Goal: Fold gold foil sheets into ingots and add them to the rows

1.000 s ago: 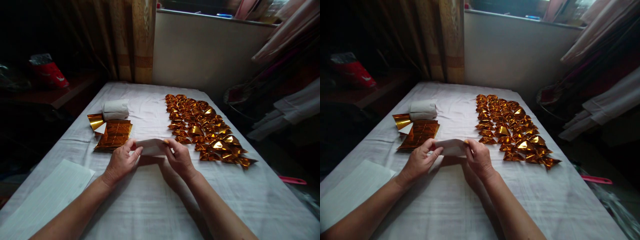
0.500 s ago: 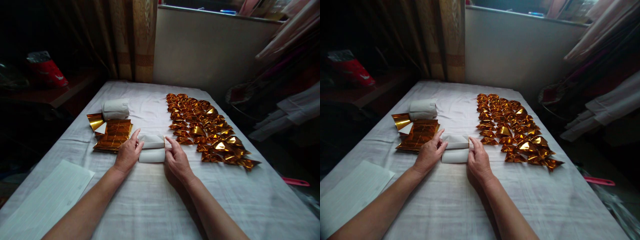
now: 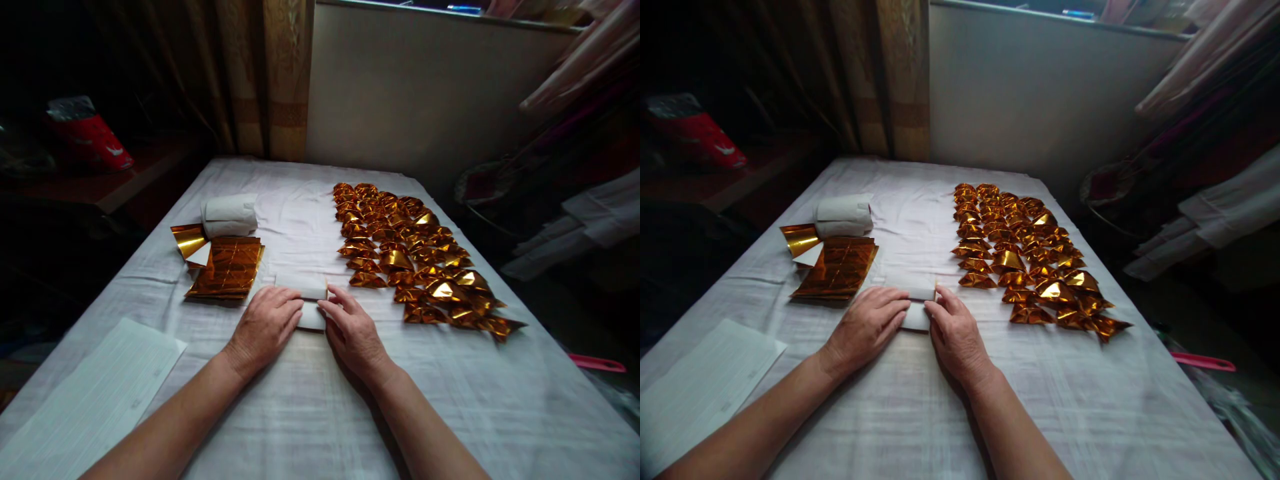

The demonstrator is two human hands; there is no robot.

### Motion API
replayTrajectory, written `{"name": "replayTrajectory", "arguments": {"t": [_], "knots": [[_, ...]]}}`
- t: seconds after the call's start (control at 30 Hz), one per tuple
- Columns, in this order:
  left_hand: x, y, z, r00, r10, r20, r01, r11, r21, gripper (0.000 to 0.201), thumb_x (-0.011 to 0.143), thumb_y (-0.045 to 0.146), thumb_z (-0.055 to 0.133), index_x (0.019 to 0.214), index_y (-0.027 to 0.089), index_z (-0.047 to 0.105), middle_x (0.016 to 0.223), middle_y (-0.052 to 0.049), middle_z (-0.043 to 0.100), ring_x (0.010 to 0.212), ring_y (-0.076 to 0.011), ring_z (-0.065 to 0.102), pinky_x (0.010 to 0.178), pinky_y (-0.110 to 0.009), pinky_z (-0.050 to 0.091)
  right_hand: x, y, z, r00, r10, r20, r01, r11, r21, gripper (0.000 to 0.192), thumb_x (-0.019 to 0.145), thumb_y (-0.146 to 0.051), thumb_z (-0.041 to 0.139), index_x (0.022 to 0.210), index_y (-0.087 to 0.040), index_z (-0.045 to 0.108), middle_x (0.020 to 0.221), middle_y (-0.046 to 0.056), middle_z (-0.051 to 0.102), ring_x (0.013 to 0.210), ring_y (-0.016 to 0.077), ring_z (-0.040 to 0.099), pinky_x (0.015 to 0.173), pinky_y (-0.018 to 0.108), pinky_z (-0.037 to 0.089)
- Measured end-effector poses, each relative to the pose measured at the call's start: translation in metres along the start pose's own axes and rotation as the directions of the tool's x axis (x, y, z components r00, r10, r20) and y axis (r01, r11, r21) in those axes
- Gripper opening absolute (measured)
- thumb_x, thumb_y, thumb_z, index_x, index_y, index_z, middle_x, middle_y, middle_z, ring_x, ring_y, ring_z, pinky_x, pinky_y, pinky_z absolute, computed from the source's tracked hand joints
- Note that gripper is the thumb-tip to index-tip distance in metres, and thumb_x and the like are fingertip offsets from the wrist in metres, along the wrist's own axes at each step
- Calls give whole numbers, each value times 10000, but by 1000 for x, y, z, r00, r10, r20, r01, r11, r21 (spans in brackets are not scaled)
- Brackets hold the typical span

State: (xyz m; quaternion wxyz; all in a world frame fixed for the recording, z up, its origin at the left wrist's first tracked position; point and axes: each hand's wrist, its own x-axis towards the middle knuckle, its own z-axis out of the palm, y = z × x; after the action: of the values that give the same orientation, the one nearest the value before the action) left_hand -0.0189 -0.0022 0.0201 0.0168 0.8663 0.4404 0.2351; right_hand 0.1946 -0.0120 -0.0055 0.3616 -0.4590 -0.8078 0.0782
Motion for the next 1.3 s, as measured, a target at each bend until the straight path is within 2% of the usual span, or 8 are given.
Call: {"name": "replayTrajectory", "arguments": {"t": [0.17,0.33,0.53,0.7,0.83,1.0,1.1,1.3], "knots": [[-16,-1,-2,992,21,127,-18,1000,-22,412,934,422,564,1273,192,599,1337,-100,621,1256,-269,533,1108,-481,371,1,-6,-9,997,-22,68,29,993,-111,334,869,-120,521,1172,-179,650,1353,184,557,1102,246,615,920,415,547],[-20,3,-1,995,-22,93,23,1000,-10,401,913,366,594,1270,184,601,1318,-112,623,1229,-280,542,1085,-493,389,3,-16,-15,982,-28,185,61,982,-179,360,862,-233,615,1219,-184,636,1434,170,512,1311,322,471,1017,503,457],[-19,10,-3,997,-25,76,28,999,-36,347,909,337,606,1227,198,622,1256,-102,649,1157,-270,570,1013,-457,425,6,-15,-13,968,-12,251,58,983,-175,289,924,-248,575,1201,-232,654,1324,89,632,1243,296,536,1002,480,443],[-15,5,-2,999,-2,52,2,1000,0,271,952,290,549,1188,188,632,1186,-86,690,1079,-244,606,992,-442,412,6,-13,-16,957,-7,289,39,994,-106,463,856,-390,689,1271,-200,612,1352,118,608,1264,310,520,1021,488,425],[-13,1,-3,999,-4,46,5,1000,-31,247,944,298,571,1147,185,657,1165,-79,701,1062,-233,617,985,-430,418,7,-14,-14,965,29,259,-1,994,-107,409,848,-348,697,1222,-196,638,1328,116,626,1245,307,534,1016,489,422],[-13,1,-5,998,6,66,-2,998,-57,389,869,445,668,1161,190,664,1190,-97,694,1079,-261,615,981,-446,429,11,-15,-9,973,48,224,-20,992,-127,289,868,-288,660,1150,-226,674,1286,98,654,1188,291,570,982,475,439],[-13,2,-5,997,-13,71,16,999,-45,340,874,396,673,1153,201,668,1186,-88,697,1077,-255,620,971,-440,437,10,-13,-10,975,51,217,-30,995,-99,282,883,-275,619,1156,-230,672,1286,94,652,1198,285,564,995,476,435],[-14,2,-3,995,-45,84,50,997,-63,307,882,359,664,1156,220,670,1201,-80,693,1093,-250,617,975,-436,439,2,3,-10,982,157,110,-155,988,-27,572,753,-79,483,1292,-235,598,1370,87,587,1318,271,475,1071,502,396]]}}
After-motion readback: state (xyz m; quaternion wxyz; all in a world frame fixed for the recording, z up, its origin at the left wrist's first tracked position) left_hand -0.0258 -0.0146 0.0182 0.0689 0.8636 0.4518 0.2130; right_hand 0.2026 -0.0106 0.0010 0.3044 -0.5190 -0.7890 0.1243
